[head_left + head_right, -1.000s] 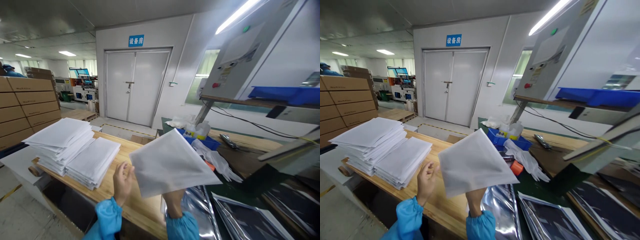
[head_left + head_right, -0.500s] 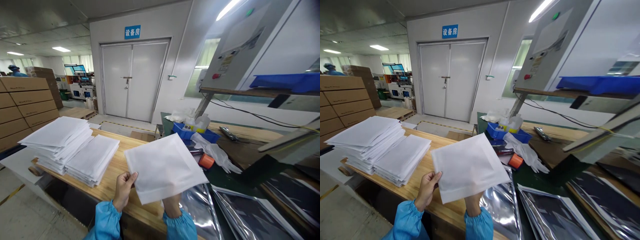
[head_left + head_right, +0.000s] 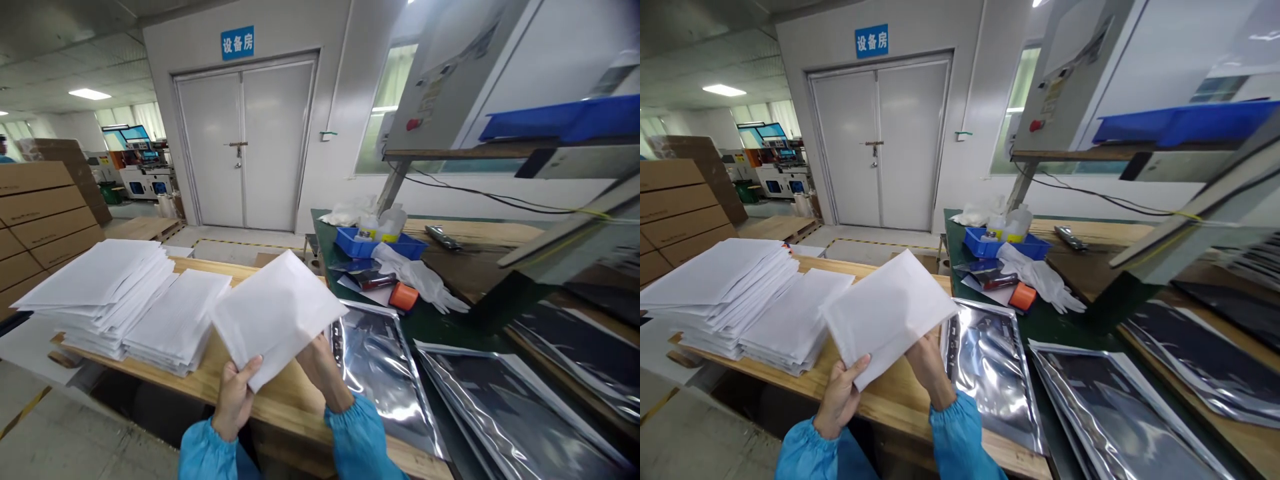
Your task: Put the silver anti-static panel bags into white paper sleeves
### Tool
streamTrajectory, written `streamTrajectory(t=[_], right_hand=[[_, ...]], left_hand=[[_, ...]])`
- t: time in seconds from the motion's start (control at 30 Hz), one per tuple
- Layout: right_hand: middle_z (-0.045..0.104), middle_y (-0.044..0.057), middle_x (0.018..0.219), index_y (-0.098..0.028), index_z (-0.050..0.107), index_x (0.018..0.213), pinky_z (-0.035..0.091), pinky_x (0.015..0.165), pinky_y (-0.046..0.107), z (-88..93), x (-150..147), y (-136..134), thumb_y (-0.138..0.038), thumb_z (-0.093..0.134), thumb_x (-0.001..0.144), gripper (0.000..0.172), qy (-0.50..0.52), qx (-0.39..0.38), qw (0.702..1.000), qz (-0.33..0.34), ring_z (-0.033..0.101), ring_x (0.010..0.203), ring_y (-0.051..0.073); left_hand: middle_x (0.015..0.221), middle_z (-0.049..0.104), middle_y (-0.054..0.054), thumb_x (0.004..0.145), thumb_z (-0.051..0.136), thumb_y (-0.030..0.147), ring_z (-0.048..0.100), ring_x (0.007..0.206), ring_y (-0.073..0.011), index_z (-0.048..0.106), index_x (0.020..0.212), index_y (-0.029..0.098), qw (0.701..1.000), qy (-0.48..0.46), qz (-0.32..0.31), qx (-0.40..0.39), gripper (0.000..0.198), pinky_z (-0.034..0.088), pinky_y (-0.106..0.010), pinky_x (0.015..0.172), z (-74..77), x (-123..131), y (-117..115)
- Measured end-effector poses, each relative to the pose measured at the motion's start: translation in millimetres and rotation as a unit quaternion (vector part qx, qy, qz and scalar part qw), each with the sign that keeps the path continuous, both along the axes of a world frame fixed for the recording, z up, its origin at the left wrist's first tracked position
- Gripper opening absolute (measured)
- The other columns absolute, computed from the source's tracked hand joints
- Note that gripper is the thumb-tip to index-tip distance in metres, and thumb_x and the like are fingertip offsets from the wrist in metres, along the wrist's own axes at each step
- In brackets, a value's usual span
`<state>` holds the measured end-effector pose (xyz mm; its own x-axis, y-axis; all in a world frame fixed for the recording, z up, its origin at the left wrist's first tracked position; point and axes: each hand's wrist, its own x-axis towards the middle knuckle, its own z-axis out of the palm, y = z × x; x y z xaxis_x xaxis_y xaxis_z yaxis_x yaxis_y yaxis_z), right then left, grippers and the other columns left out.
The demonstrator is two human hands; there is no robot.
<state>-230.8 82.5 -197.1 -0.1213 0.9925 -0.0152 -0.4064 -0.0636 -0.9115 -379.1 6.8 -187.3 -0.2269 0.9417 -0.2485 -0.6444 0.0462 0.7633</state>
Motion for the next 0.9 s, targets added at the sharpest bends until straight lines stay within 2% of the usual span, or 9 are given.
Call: streamTrajectory(t=[0.07, 0.17, 0.2, 0.27, 0.37, 0.47, 0.63, 0.77, 0.9], right_hand=[[0.07, 0.008, 0.087, -0.022, 0.065, 0.084, 0.055, 0.069, 0.036, 1.1, 12.7, 2.2, -0.052, 0.075, 0.063, 0.039, 0.055, -0.052, 0.997, -0.011, 0.067, 0.086, 0.026], [0.068, 0.007, 0.098, -0.024, 0.06, 0.088, 0.056, 0.071, 0.038, 1.2, 24.3, 10.4, -0.058, 0.071, 0.065, 0.043, 0.102, -0.11, 0.985, -0.084, 0.064, 0.099, 0.027], [0.068, 0.008, 0.102, -0.024, 0.059, 0.09, 0.056, 0.072, 0.04, 2.7, 23.9, 14.0, -0.059, 0.069, 0.066, 0.043, 0.109, -0.115, 0.984, -0.075, 0.063, 0.103, 0.027], [0.067, 0.009, 0.104, -0.024, 0.059, 0.092, 0.056, 0.074, 0.042, 8.4, 17.0, 20.8, -0.059, 0.068, 0.068, 0.044, 0.113, -0.111, 0.987, -0.002, 0.063, 0.103, 0.028], [0.071, 0.009, 0.092, -0.019, 0.062, 0.094, 0.056, 0.069, 0.039, 19.1, 1.1, 26.8, -0.049, 0.076, 0.064, 0.044, 0.057, -0.094, 0.99, 0.083, 0.068, 0.082, 0.024], [0.072, 0.007, 0.078, -0.014, 0.066, 0.086, 0.056, 0.064, 0.033, 24.4, -8.5, 27.4, -0.035, 0.082, 0.057, 0.04, -0.018, -0.075, 0.992, 0.103, 0.067, 0.068, 0.02], [0.074, 0.008, 0.083, -0.014, 0.067, 0.086, 0.055, 0.061, 0.032, 27.4, -18.7, 33.2, -0.03, 0.082, 0.055, 0.038, -0.016, -0.044, 0.99, 0.131, 0.068, 0.071, 0.022], [0.073, 0.008, 0.081, -0.013, 0.066, 0.082, 0.055, 0.059, 0.031, 48.3, -48.2, 53.6, -0.027, 0.08, 0.055, 0.034, -0.012, -0.016, 0.989, 0.146, 0.068, 0.07, 0.021], [0.07, 0.005, 0.073, -0.013, 0.063, 0.075, 0.054, 0.055, 0.028, 78.6, -100.7, 89.0, -0.024, 0.077, 0.056, 0.026, -0.019, 0.019, 0.986, 0.163, 0.064, 0.062, 0.016]], left_hand=[[0.087, 0.075, -0.011, 0.052, 0.086, 0.023, 0.069, 0.088, -0.0257, 0.072, 0.088, 0.01, 1.0, 0.007, 0.026, 0.001, 0.041, 0.056, -0.034, 0.081, 2.6, -14.7, 2.2], [0.092, 0.074, -0.009, 0.054, 0.086, 0.021, 0.069, 0.09, -0.0221, 0.07, 0.097, 0.013, 0.998, 0.02, 0.06, 0.01, 0.046, 0.056, -0.029, 0.078, 4.2, -31.4, 0.9], [0.093, 0.074, -0.008, 0.054, 0.086, 0.021, 0.069, 0.09, -0.0213, 0.07, 0.098, 0.014, 0.997, 0.023, 0.07, 0.01, 0.048, 0.056, -0.028, 0.078, 4.1, -34.9, -0.6], [0.093, 0.074, -0.007, 0.053, 0.086, 0.022, 0.068, 0.091, -0.0207, 0.069, 0.098, 0.015, 0.996, 0.028, 0.081, 0.004, 0.048, 0.056, -0.026, 0.077, 2.7, -39.4, -5.0], [0.091, 0.074, -0.007, 0.051, 0.087, 0.027, 0.068, 0.086, -0.0209, 0.068, 0.091, 0.014, 0.996, 0.035, 0.08, -0.013, 0.045, 0.057, -0.027, 0.073, -0.8, -42.7, -16.3], [0.083, 0.073, -0.007, 0.048, 0.089, 0.029, 0.066, 0.07, -0.0189, 0.066, 0.084, 0.013, 0.997, 0.047, 0.053, -0.042, 0.046, 0.055, -0.027, 0.059, -6.1, -44.7, -32.2], [0.074, 0.071, -0.008, 0.047, 0.089, 0.028, 0.065, 0.065, -0.0198, 0.063, 0.086, 0.012, 0.995, 0.087, 0.011, -0.04, 0.049, 0.051, -0.027, 0.053, -13.6, -48.8, -47.5], [0.078, 0.072, -0.009, 0.052, 0.087, 0.03, 0.067, 0.07, -0.0215, 0.063, 0.088, 0.012, 0.99, 0.133, 0.044, -0.007, 0.047, 0.053, -0.029, 0.061, -5.2, -63.1, -38.2], [0.084, 0.073, -0.008, 0.056, 0.085, 0.033, 0.068, 0.075, -0.0204, 0.061, 0.085, 0.014, 0.983, 0.146, 0.108, 0.026, 0.042, 0.054, -0.028, 0.067, 13.5, -87.3, -16.9]])
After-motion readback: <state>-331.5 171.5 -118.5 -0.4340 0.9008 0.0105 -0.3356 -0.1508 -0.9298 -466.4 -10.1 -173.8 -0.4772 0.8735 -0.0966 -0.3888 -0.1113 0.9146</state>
